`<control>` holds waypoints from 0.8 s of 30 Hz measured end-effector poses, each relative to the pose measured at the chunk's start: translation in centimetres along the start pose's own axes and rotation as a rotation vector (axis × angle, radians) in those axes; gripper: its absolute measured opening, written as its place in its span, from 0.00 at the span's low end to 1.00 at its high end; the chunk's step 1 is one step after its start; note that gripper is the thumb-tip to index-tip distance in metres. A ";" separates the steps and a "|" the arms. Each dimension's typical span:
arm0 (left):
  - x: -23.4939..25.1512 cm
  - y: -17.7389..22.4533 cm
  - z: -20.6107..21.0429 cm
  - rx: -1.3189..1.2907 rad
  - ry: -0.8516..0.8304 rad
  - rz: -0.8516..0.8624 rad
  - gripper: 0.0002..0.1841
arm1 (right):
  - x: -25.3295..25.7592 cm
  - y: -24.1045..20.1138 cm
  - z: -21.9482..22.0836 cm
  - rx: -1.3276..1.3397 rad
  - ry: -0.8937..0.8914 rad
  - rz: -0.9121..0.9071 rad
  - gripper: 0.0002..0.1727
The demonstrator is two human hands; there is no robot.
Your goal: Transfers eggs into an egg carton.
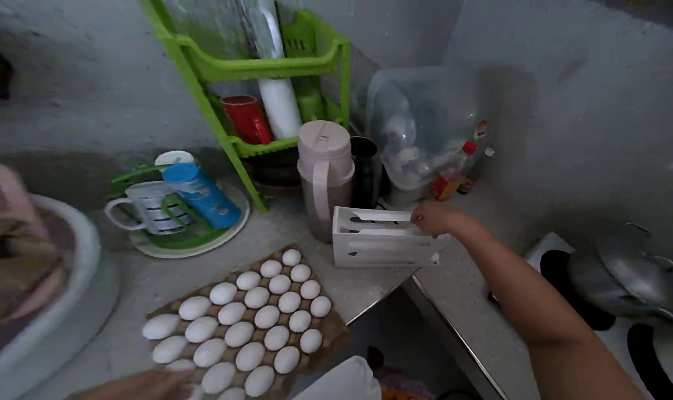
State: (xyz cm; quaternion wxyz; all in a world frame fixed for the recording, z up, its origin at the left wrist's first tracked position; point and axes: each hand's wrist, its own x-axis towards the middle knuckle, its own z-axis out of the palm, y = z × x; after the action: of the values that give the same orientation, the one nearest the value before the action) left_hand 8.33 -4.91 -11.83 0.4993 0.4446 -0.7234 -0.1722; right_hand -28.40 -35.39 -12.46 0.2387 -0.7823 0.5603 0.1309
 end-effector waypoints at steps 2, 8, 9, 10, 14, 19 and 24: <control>-0.9 -1.7 0.2 0.159 -0.071 -0.207 0.22 | 0.0 0.6 0.0 0.169 0.080 -0.044 0.16; -6.6 -8.2 1.3 0.262 -0.161 -0.749 0.22 | 1.1 0.8 0.7 0.062 -0.040 0.044 0.37; -7.2 -8.3 1.5 0.249 -0.171 -0.775 0.21 | 0.8 0.1 0.6 0.035 -0.120 0.058 0.42; -7.5 -8.3 1.6 0.235 -0.183 -0.796 0.21 | 0.4 -0.6 0.2 0.023 -0.205 0.083 0.45; -7.9 -7.6 2.3 0.177 -0.188 -0.811 0.22 | 1.9 0.3 0.9 -0.034 -0.242 0.138 0.51; -7.3 -7.0 3.6 0.143 -0.122 -0.761 0.23 | 1.4 -2.5 -0.2 0.012 -0.379 0.239 0.51; -7.7 -7.1 5.0 0.085 -0.108 -0.748 0.25 | 0.4 -3.5 -0.5 0.081 -0.359 0.044 0.42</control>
State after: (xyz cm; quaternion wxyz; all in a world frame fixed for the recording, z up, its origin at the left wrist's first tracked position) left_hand 8.06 -3.52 -23.33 0.3443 0.6886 -0.5429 -0.3356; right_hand -24.99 -35.01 -11.43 0.3632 -0.7236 0.5306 0.2507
